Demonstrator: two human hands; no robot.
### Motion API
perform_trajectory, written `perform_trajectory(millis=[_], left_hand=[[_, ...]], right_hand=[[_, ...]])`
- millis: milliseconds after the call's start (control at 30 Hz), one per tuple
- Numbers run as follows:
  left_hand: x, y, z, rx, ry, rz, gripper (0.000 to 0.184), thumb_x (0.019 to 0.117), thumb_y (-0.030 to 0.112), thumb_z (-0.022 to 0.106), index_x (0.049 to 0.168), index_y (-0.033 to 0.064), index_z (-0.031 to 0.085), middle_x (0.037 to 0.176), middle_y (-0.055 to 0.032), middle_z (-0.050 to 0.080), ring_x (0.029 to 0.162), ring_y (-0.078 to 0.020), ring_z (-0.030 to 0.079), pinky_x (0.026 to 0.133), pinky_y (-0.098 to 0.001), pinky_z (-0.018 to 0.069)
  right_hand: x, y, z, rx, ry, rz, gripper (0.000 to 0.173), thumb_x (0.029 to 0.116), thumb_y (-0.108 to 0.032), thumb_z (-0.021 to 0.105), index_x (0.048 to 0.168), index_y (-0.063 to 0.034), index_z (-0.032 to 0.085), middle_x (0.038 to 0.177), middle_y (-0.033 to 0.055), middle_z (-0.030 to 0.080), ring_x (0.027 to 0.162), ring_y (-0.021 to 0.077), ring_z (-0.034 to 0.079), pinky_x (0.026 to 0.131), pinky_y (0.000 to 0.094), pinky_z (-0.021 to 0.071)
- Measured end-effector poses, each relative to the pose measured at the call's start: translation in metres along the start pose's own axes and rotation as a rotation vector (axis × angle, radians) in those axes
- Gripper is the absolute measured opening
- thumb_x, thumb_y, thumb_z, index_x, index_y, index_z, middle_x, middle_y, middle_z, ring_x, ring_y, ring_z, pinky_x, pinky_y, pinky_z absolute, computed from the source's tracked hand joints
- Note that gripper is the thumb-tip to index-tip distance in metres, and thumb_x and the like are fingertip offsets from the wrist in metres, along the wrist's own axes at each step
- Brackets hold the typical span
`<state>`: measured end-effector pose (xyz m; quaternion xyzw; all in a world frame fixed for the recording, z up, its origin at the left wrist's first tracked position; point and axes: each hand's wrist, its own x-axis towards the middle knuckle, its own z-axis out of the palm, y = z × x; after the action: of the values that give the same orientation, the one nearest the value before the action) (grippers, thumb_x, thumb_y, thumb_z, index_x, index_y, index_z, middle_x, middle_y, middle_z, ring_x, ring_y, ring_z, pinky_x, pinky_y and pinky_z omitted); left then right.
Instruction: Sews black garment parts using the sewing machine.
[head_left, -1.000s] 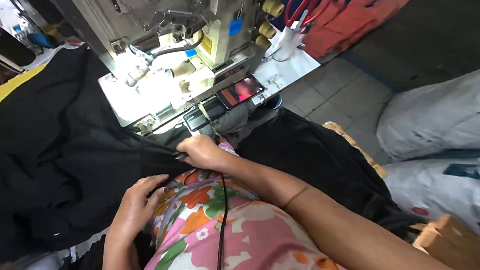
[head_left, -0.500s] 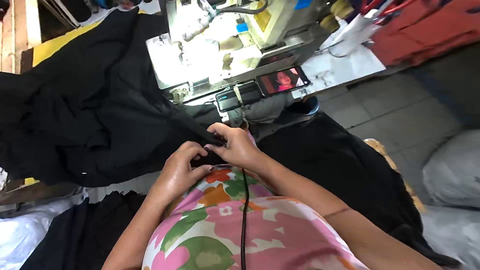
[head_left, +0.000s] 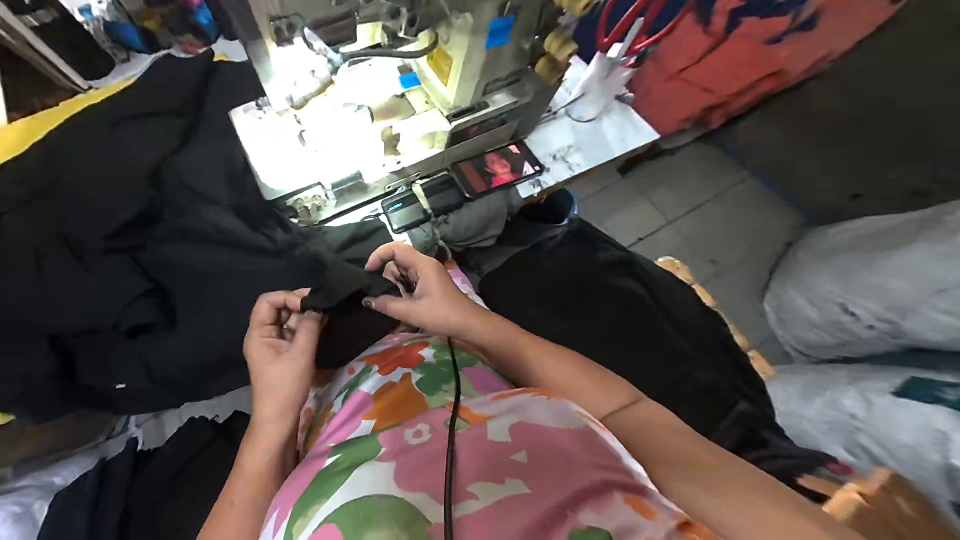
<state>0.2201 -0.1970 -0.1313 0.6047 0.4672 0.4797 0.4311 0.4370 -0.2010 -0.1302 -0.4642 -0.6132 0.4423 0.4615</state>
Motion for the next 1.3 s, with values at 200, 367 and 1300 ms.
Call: perform_trajectory(millis=[200, 367, 1300], left_hand=[[0.006, 0.007, -0.035, 0.869, 0.223, 0.489, 0.024, 0.0902, 0.009, 0.066, 0.112, -0.0016, 0.068, 0.110, -0.0224, 0.068, 0.095, -0.0322, 0.068, 0.079, -0.0451, 0.0572], [-0.002, 0.025, -0.063, 0.394, -0.080, 0.212, 0.025, 0.0911, -0.002, 0.060, 0.110, 0.0035, 0.075, 0.109, -0.0035, 0.072, 0.094, -0.0046, 0.067, 0.082, -0.0201, 0.0556], [0.255, 0.020, 0.032, 1.029, -0.077, 0.106, 0.032, 0.0963, 0.031, 0.067, 0.117, 0.0078, 0.074, 0.122, -0.0149, 0.072, 0.114, -0.0348, 0.068, 0.094, -0.0582, 0.0531]], right_hand=[[-0.009, -0.005, 0.005, -0.607, -0.030, -0.324, 0.041, 0.0780, 0.000, 0.077, 0.118, -0.0046, 0.070, 0.100, 0.0125, 0.074, 0.085, 0.0268, 0.073, 0.076, 0.0482, 0.0615], [-0.008, 0.014, -0.016, -0.180, -0.003, -0.076, 0.017, 0.0907, -0.002, 0.069, 0.106, -0.0064, 0.075, 0.096, -0.0004, 0.072, 0.075, 0.0009, 0.062, 0.068, 0.0163, 0.0528], [0.114, 0.040, -0.028, -0.059, 0.138, 0.081, 0.030, 0.1025, -0.026, 0.060, 0.078, -0.0109, 0.068, 0.070, -0.0042, 0.062, 0.064, 0.0029, 0.058, 0.060, 0.0261, 0.0493]])
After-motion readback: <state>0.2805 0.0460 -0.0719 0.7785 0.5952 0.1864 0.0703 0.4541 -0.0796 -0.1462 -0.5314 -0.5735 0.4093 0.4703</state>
